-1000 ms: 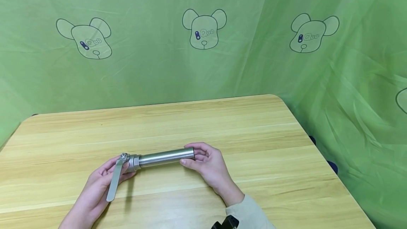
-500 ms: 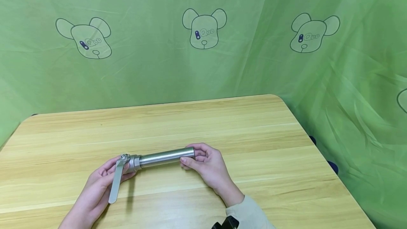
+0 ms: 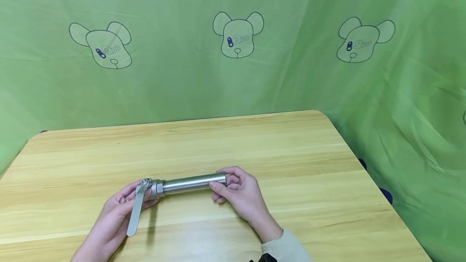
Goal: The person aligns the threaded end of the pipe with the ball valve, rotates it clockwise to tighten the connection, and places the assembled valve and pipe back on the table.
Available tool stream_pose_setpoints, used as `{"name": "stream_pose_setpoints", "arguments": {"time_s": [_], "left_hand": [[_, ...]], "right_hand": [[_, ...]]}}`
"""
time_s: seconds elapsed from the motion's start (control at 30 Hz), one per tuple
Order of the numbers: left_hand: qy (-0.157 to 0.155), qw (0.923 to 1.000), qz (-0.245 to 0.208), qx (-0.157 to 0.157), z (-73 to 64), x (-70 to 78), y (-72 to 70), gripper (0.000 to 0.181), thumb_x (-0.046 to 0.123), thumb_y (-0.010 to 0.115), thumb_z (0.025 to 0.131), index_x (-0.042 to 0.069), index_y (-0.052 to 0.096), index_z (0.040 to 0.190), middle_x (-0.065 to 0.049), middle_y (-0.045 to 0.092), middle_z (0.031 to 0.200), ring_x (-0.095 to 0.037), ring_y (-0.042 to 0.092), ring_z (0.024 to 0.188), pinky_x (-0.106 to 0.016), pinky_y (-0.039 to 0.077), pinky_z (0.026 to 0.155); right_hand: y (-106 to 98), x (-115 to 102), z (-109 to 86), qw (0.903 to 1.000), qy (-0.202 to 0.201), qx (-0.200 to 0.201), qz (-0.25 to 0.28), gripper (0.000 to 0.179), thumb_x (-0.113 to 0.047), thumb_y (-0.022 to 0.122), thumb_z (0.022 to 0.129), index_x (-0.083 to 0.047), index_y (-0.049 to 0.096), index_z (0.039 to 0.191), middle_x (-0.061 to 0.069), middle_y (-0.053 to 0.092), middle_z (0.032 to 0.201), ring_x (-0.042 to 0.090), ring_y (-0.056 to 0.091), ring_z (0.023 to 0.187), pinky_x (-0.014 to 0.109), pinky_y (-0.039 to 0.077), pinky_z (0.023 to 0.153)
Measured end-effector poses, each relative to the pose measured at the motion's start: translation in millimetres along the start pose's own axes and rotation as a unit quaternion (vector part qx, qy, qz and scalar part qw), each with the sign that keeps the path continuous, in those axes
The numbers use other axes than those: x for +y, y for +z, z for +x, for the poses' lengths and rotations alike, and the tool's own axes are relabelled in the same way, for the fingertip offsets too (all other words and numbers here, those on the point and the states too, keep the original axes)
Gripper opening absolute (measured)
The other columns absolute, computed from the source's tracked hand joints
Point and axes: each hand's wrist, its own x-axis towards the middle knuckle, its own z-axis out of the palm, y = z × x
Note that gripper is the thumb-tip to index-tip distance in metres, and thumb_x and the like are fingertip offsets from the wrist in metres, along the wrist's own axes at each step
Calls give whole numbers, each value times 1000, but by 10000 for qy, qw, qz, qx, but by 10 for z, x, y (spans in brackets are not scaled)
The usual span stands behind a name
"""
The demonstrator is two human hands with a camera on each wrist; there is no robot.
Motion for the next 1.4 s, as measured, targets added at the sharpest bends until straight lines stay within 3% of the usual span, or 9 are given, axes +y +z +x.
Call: {"name": "stream_pose_setpoints", "arguments": {"time_s": [0.53, 0.8, 1.03, 1.4], "left_hand": [[-42, 10000, -13, 77, -3, 4, 10, 59, 1, 72, 98, -2, 50, 152, 5, 80, 124, -13, 75, 118, -29, 63, 106], [16, 10000, -47, 54, 3, -1, 8, 58, 1, 72, 98, -2, 50, 152, 6, 80, 123, -12, 75, 118, -29, 63, 106], [4, 9999, -65, 85, 0, -4, -10, 57, 2, 72, 99, -1, 51, 152, 8, 80, 123, -11, 75, 118, -30, 63, 105], [-57, 9999, -123, 57, 12, 21, -10, 60, 1, 71, 99, -4, 47, 154, 3, 78, 128, -14, 75, 119, -31, 63, 106]], "right_hand": [[2, 20, -7, 9996, -83, 69, -277, 44, -17, 85, 94, 1, 66, 129, 12, 74, 88, 20, 75, 65, 35, 69, 62], [-23, 36, -18, 9989, -433, -55, -171, 71, -2, 90, 83, -4, 56, 145, 15, 73, 99, 14, 72, 73, 30, 69, 67], [-1, 39, -2, 9978, -548, -88, -356, 53, -3, 87, 87, 0, 64, 135, 17, 74, 100, 18, 75, 71, 35, 70, 67], [29, 31, -7, 9978, -483, 62, -458, 46, -8, 84, 92, 0, 66, 133, 12, 73, 90, 18, 74, 65, 36, 69, 63]]}}
